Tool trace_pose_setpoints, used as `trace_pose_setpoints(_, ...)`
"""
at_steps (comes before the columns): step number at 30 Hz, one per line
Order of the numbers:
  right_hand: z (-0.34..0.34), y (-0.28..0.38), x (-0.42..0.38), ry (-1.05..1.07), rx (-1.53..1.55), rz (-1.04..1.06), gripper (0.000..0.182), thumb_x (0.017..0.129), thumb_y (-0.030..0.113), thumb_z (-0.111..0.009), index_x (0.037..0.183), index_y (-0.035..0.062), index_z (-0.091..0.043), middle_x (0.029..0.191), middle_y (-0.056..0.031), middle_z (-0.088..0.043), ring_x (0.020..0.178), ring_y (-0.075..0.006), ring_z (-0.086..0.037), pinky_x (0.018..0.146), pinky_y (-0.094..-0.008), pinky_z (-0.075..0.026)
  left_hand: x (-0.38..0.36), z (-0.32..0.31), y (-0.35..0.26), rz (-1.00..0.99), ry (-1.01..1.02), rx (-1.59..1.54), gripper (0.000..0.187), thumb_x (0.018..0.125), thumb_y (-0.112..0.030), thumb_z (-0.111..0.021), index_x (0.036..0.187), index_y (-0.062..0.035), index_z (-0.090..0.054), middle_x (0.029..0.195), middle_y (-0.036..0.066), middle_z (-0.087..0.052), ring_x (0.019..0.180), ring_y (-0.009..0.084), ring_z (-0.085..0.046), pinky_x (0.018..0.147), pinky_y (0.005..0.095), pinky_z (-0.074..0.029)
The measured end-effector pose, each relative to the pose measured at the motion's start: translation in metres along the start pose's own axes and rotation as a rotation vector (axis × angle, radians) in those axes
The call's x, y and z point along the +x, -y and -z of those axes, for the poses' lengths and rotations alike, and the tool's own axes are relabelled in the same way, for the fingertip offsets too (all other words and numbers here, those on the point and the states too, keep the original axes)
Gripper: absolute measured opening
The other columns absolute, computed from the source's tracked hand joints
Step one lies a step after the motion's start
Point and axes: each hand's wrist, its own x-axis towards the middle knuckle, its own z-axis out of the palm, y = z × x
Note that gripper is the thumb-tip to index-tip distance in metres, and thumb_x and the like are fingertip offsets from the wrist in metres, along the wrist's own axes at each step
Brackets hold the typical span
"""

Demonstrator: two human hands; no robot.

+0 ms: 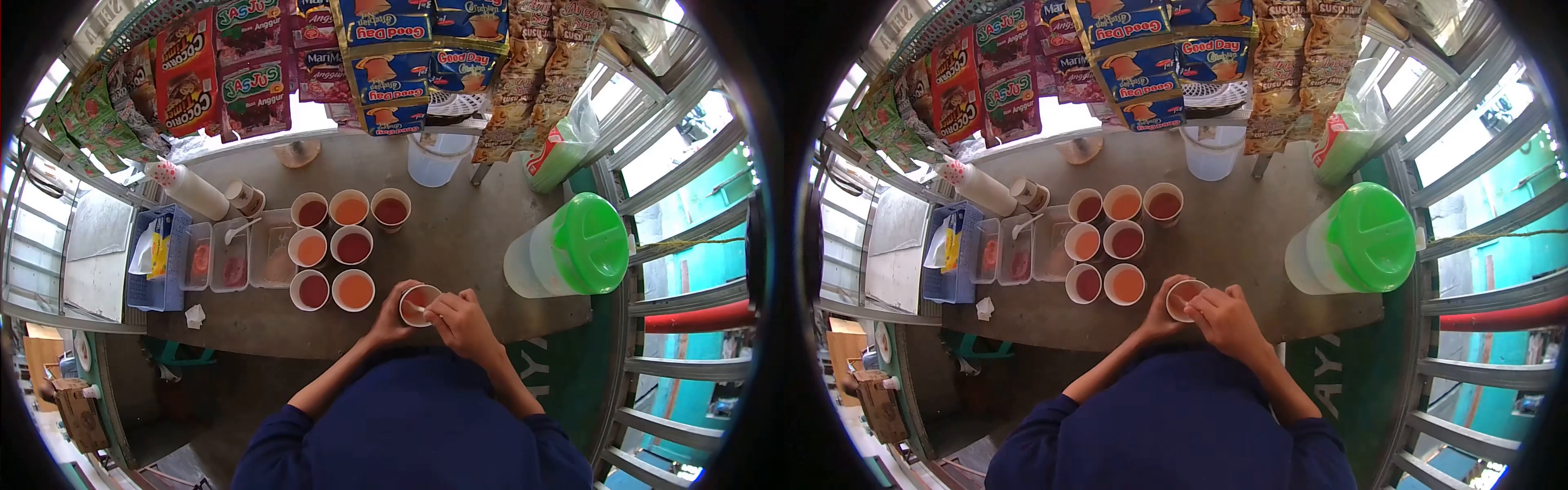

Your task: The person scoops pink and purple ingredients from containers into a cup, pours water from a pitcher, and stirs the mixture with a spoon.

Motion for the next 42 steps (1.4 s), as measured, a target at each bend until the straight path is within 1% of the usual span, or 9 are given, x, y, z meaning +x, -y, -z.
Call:
trace_pose_setpoints(14,0.001,-0.004,-0.002,0.039,0.123,-0.042,0.012,0.090,0.018,-0.059,0.085,0.0074,-0.061,0.081,-0.0039,-0.061,0.073,-0.0211,-0.054,0.074,-0.0343,-0.033,0.000,0.001,-0.001,-0.002,0.000,0.030,0.068,0.065,-0.006,-0.079,0.125,-0.0038,-0.045,0.121,0.014,-0.051,0.114,0.0286,-0.052,0.096,0.0365,-0.042)
trace_pose_setpoints(17,0.001,-0.003,0.001,-0.066,-0.011,-0.017,0.012,0.090,0.018,-0.059,0.085,0.0073,-0.061,0.081,-0.0035,-0.061,0.074,-0.0209,-0.055,0.074,-0.0341,-0.033,0.002,0.003,-0.001,-0.040,-0.008,0.047,0.068,0.066,-0.007,-0.079,0.125,-0.0039,-0.045,0.120,0.014,-0.051,0.113,0.0286,-0.052,0.096,0.0365,-0.043)
trace_pose_setpoints(20,0.005,-0.004,0.000,0.059,0.106,-0.023,0.011,0.090,0.017,-0.059,0.086,0.0075,-0.062,0.082,-0.0030,-0.061,0.075,-0.0205,-0.055,0.074,-0.0337,-0.033,0.002,0.002,-0.006,-0.030,-0.004,0.040,0.067,0.066,-0.007,-0.079,0.125,-0.0038,-0.045,0.119,0.014,-0.052,0.113,0.0286,-0.053,0.095,0.0363,-0.043)
trace_pose_setpoints(23,0.004,-0.003,0.002,-0.058,-0.010,-0.029,0.009,0.089,0.016,-0.059,0.086,0.0078,-0.062,0.083,-0.0021,-0.061,0.077,-0.0200,-0.056,0.075,-0.0333,-0.033,0.002,0.003,-0.004,-0.036,0.000,0.015,0.068,0.066,-0.008,-0.079,0.125,-0.0038,-0.045,0.120,0.014,-0.051,0.113,0.0281,-0.052,0.096,0.0361,-0.043)
trace_pose_setpoints(25,0.006,-0.007,-0.001,0.087,0.142,-0.001,0.008,0.089,0.016,-0.060,0.087,0.0083,-0.062,0.085,-0.0015,-0.061,0.080,-0.0193,-0.056,0.076,-0.0330,-0.034,0.001,0.003,-0.005,-0.014,-0.007,0.001,0.069,0.066,-0.008,-0.079,0.125,-0.0037,-0.045,0.120,0.013,-0.051,0.114,0.0279,-0.052,0.096,0.0360,-0.042)
trace_pose_setpoints(32,0.007,-0.006,0.002,0.028,0.082,-0.019,0.008,0.089,0.016,-0.060,0.089,0.0089,-0.063,0.089,-0.0014,-0.062,0.083,-0.0189,-0.057,0.078,-0.0326,-0.034,-0.001,0.005,-0.002,0.048,0.001,-0.009,0.073,0.066,-0.009,-0.080,0.128,-0.0033,-0.043,0.123,0.013,-0.050,0.116,0.0273,-0.052,0.097,0.0357,-0.042)
trace_pose_setpoints(34,0.010,-0.009,0.000,0.204,0.186,-0.013,0.008,0.089,0.016,-0.059,0.088,0.0092,-0.063,0.090,-0.0018,-0.062,0.082,-0.0191,-0.057,0.078,-0.0330,-0.034,-0.002,0.005,-0.003,0.052,0.004,-0.017,0.073,0.066,-0.010,-0.080,0.128,-0.0033,-0.043,0.123,0.013,-0.050,0.116,0.0272,-0.052,0.097,0.0357,-0.042)
trace_pose_setpoints(37,0.008,-0.005,0.002,0.044,0.091,-0.041,0.009,0.089,0.016,-0.059,0.088,0.0093,-0.063,0.090,-0.0017,-0.062,0.082,-0.0193,-0.058,0.078,-0.0332,-0.034,-0.002,0.005,0.000,0.045,0.006,-0.024,0.073,0.066,-0.010,-0.079,0.128,-0.0031,-0.043,0.123,0.013,-0.050,0.116,0.0269,-0.052,0.097,0.0356,-0.042)
trace_pose_setpoints(42,0.011,-0.007,0.001,0.160,0.181,-0.042,0.009,0.090,0.016,-0.058,0.087,0.0089,-0.064,0.089,-0.0011,-0.062,0.082,-0.0187,-0.058,0.078,-0.0328,-0.034,-0.002,0.006,-0.006,0.069,0.002,-0.023,0.071,0.066,-0.008,-0.076,0.128,-0.0025,-0.043,0.122,0.013,-0.051,0.116,0.0264,-0.052,0.097,0.0354,-0.042)
